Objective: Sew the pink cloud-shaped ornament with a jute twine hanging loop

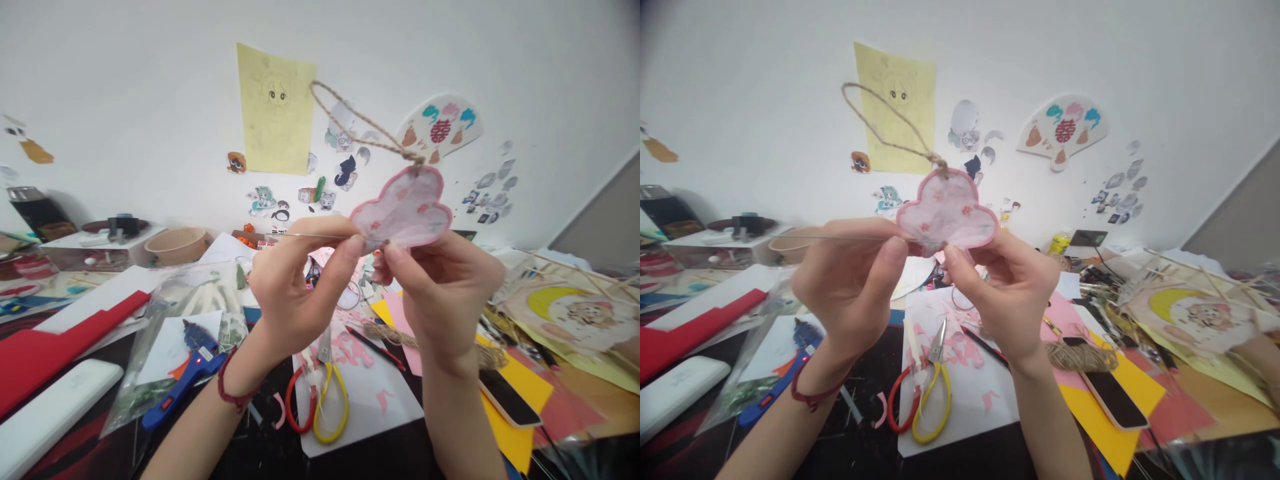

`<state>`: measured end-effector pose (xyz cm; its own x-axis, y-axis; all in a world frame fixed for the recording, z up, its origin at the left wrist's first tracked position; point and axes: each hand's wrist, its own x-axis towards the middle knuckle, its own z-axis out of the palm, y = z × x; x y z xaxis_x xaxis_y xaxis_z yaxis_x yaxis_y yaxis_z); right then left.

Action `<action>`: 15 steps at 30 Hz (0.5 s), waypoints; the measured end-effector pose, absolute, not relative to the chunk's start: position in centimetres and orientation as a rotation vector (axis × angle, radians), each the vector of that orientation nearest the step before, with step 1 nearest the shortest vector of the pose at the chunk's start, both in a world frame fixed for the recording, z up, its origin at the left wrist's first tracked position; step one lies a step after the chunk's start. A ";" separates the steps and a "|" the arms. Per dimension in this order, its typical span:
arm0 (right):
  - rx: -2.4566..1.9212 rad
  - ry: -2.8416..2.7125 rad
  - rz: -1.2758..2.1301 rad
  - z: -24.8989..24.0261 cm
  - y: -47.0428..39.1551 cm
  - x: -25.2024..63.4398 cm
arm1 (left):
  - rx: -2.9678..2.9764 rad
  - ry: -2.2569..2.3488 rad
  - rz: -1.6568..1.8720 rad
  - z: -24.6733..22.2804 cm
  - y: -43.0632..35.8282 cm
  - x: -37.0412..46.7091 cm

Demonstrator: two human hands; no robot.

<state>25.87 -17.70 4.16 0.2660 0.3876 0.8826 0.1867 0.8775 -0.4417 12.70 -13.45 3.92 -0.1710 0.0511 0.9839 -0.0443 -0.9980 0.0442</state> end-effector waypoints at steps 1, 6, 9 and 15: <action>-0.527 -1.311 0.137 4.2 -17.7 25.9 | 1.984 0.020 2.350 3.9 -13.5 12.7; -0.576 -1.331 0.092 4.1 -17.7 25.9 | 1.979 0.008 2.378 3.9 -13.4 12.8; -0.556 -1.333 0.088 4.0 -17.6 25.9 | 1.981 0.013 2.379 3.8 -13.3 12.8; -0.549 -1.337 -0.009 3.8 -17.1 26.0 | 2.113 0.011 2.515 3.5 -13.1 12.6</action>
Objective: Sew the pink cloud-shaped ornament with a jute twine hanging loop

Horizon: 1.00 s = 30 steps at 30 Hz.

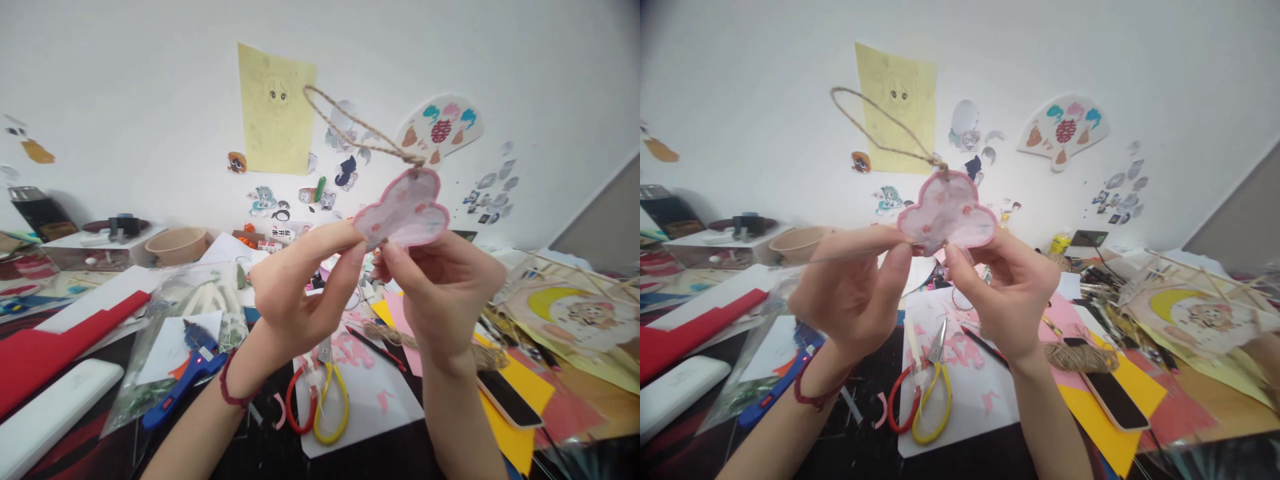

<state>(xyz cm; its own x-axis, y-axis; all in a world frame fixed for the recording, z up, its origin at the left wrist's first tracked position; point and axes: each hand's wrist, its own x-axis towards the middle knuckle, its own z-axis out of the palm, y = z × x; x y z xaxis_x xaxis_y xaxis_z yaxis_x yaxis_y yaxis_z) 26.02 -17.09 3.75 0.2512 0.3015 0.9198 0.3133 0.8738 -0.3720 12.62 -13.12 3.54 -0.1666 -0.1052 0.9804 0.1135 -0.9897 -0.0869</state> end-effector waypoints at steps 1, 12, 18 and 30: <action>-0.561 -1.333 -0.052 3.7 -17.1 26.0 | -1.901 0.007 -2.269 3.6 -13.1 12.6; -0.654 -1.269 -0.496 3.5 -16.9 25.4 | -1.753 -0.024 -2.006 3.7 -13.2 12.2; -0.660 -1.294 -0.527 3.1 -17.0 25.7 | -1.728 0.098 -1.881 3.6 -13.1 11.7; -0.672 -1.300 -0.306 3.6 -17.5 25.4 | -1.731 -0.010 -2.049 3.3 -13.1 12.3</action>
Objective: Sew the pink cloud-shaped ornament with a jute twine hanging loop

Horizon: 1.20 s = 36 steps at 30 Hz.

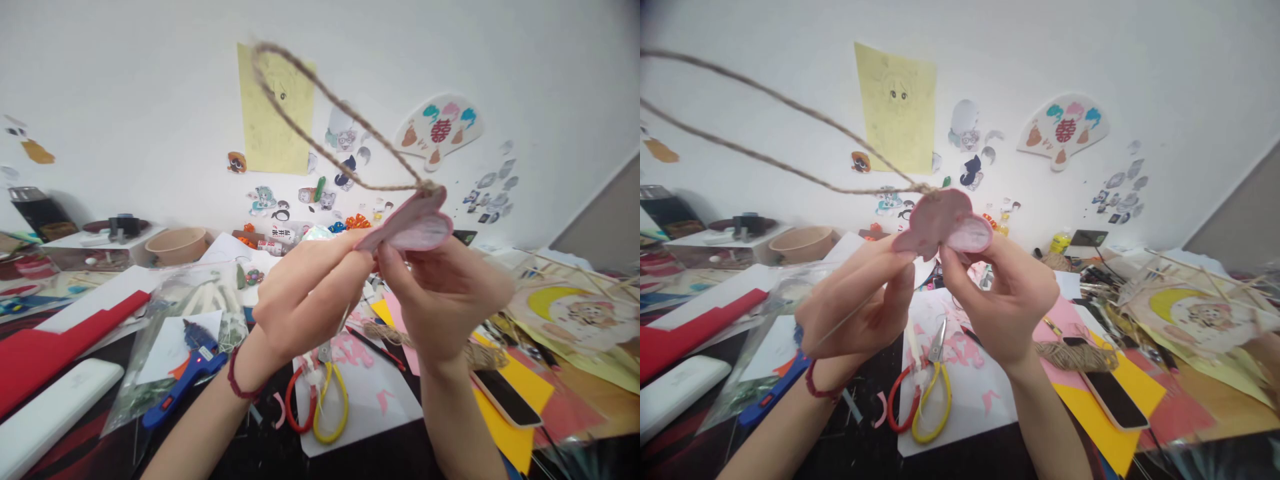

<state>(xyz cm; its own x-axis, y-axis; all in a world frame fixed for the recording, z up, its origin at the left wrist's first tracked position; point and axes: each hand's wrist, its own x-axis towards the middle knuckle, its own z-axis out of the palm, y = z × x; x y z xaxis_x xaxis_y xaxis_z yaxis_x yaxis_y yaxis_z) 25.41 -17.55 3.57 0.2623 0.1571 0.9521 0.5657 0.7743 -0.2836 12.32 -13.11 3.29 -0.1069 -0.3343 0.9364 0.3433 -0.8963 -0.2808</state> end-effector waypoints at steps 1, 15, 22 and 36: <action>-0.671 -1.295 -0.320 3.6 -17.6 25.4 | -1.737 -0.001 -2.022 3.3 -13.1 12.2; -0.628 -1.297 -0.439 3.2 -17.4 24.9 | -1.716 0.108 -1.787 3.0 -12.6 11.6; -0.677 -1.233 -0.330 3.0 -17.4 24.5 | -1.790 0.181 -1.994 2.9 -12.5 12.2; -0.704 -1.239 -0.409 3.3 -17.9 24.5 | -1.686 0.190 -1.991 3.1 -12.9 12.2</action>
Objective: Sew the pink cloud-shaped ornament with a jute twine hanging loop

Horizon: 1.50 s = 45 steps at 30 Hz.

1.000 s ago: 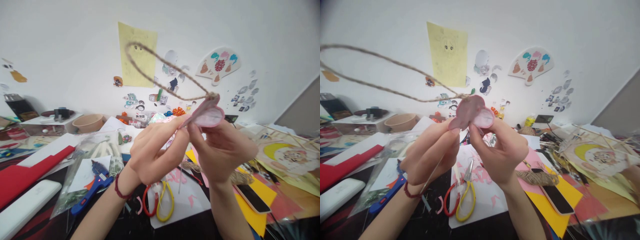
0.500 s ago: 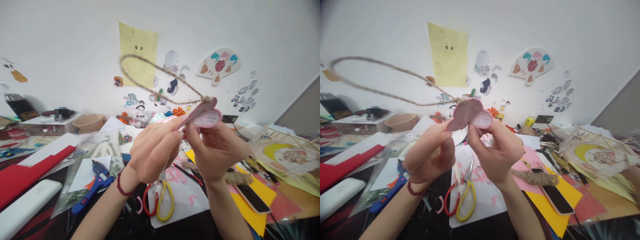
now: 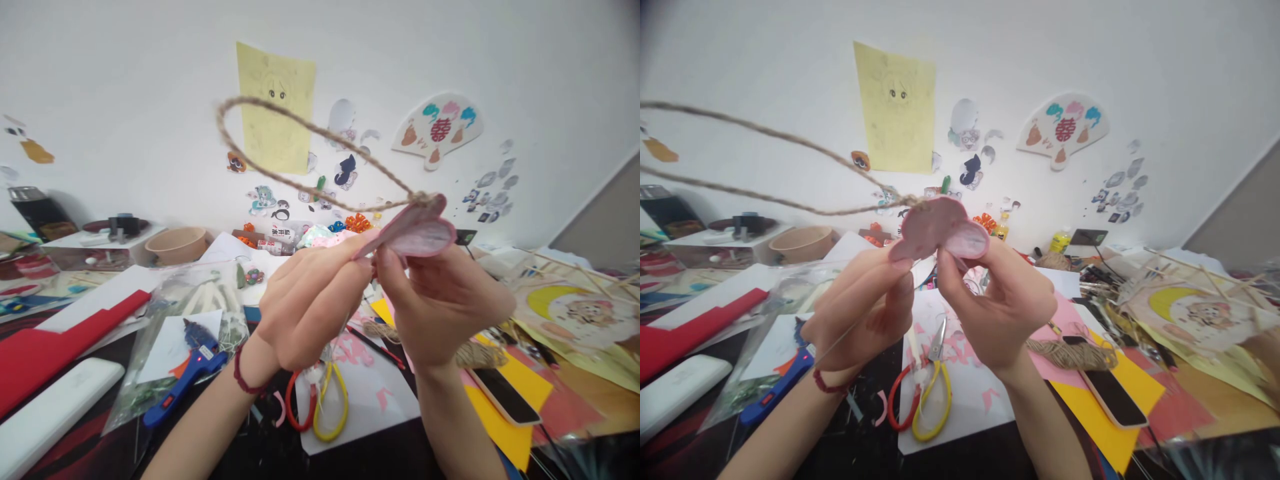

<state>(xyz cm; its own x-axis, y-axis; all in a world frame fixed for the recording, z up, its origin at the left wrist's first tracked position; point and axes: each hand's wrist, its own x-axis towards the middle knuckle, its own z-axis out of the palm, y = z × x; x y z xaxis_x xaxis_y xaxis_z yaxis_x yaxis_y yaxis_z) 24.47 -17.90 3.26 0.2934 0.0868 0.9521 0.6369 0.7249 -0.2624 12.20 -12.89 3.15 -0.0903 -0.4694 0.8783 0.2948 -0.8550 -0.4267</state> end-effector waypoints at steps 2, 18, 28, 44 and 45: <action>-0.694 -1.241 -0.410 3.2 -17.8 24.5 | -1.715 0.153 -1.982 3.1 -12.9 12.2; -0.609 -1.237 -0.566 3.4 -17.0 24.9 | -1.740 0.096 -1.966 2.6 -13.1 12.1; -0.616 -1.265 -0.551 3.4 -17.3 24.9 | -1.794 0.081 -1.954 2.6 -13.2 11.9; -0.654 -1.256 -0.756 3.5 -17.1 24.8 | -1.669 -0.025 -1.728 2.8 -13.6 11.9; -0.675 -1.258 -0.810 3.5 -17.1 24.9 | -1.634 -0.023 -1.723 2.8 -13.5 12.1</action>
